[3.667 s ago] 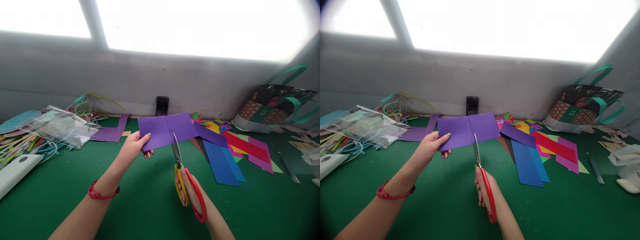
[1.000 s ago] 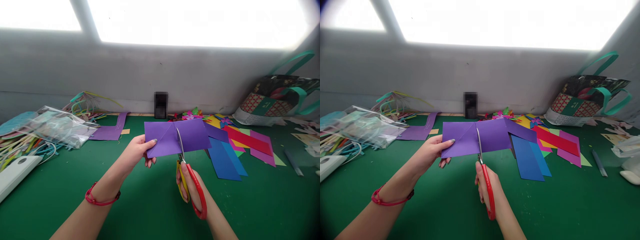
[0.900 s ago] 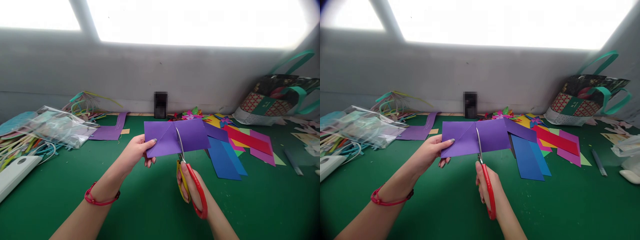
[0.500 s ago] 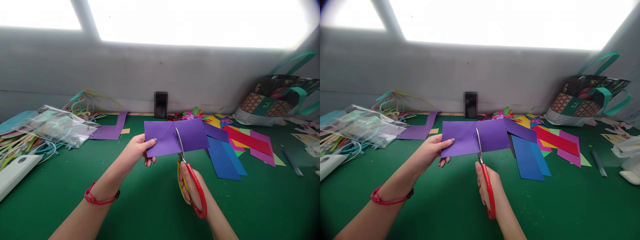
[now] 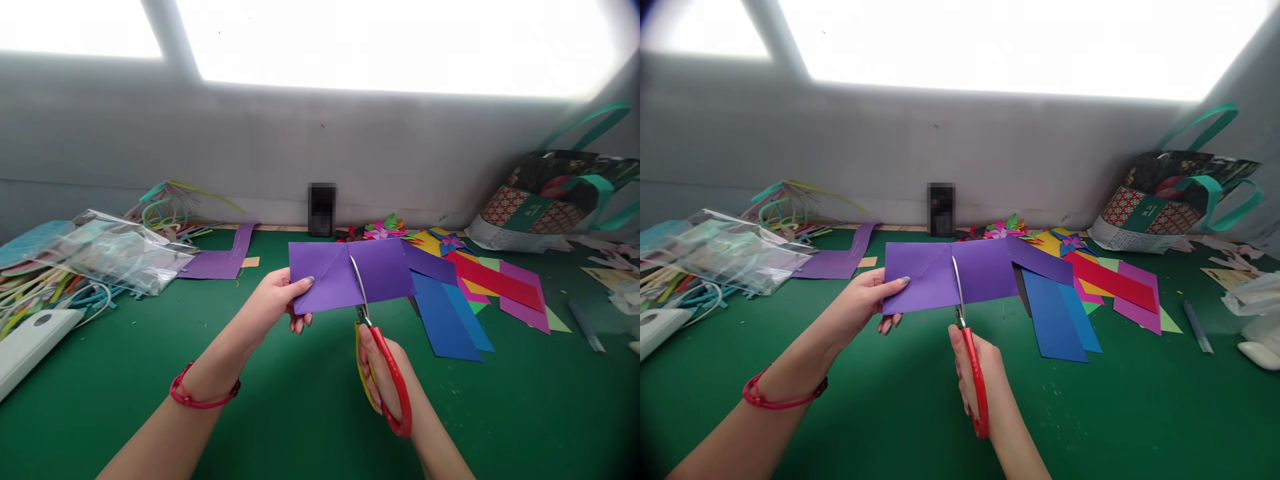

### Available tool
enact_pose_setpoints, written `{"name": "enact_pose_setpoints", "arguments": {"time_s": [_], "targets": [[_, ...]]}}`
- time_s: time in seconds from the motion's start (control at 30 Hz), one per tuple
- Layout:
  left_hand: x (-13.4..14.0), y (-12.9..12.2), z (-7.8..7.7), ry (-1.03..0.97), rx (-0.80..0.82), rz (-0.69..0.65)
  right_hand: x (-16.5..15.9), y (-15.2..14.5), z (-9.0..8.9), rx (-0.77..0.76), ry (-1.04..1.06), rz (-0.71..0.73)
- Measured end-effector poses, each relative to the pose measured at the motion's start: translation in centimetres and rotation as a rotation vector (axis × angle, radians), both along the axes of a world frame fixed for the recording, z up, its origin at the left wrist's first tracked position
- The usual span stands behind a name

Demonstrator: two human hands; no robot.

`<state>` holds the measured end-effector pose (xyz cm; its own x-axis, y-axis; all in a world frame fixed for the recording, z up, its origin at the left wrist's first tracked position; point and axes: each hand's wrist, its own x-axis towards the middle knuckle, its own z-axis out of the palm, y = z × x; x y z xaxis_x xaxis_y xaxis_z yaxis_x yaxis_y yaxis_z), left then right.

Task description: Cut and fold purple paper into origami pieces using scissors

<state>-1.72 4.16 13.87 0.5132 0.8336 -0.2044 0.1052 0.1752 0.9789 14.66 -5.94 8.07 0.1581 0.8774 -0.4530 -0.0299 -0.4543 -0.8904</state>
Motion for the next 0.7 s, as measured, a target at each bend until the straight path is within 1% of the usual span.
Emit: {"name": "enact_pose_setpoints", "arguments": {"time_s": [0.07, 0.2, 0.3, 0.37, 0.5, 0.6, 0.7], "targets": [[0.1, 0.0, 0.0, 0.021, 0.019, 0.022, 0.0, 0.0, 0.0, 0.013, -0.012, -0.003], [0.1, 0.3, 0.5, 0.065, 0.088, 0.146, 0.0, 0.0, -0.2, 0.017, -0.023, -0.001], [0.0, 0.6, 0.7, 0.037, 0.086, 0.170, 0.2, 0.1, -0.4, 0.011, -0.029, 0.004], [-0.1, 0.8, 0.6, 0.034, 0.088, 0.181, 0.3, 0.2, -0.5, 0.013, -0.037, 0.018], [-0.3, 1.2, -0.4, 0.056, 0.136, 0.247, 0.1, 0.1, -0.7, 0.014, -0.051, 0.044], [-0.3, 1.3, -0.8, 0.037, 0.170, 0.233, -0.2, 0.0, -0.5, 0.027, -0.068, 0.022], [-0.3, 1.3, -0.7, 0.008, 0.194, 0.209, -0.6, -0.1, 0.0, 0.050, -0.075, 0.007]]}}
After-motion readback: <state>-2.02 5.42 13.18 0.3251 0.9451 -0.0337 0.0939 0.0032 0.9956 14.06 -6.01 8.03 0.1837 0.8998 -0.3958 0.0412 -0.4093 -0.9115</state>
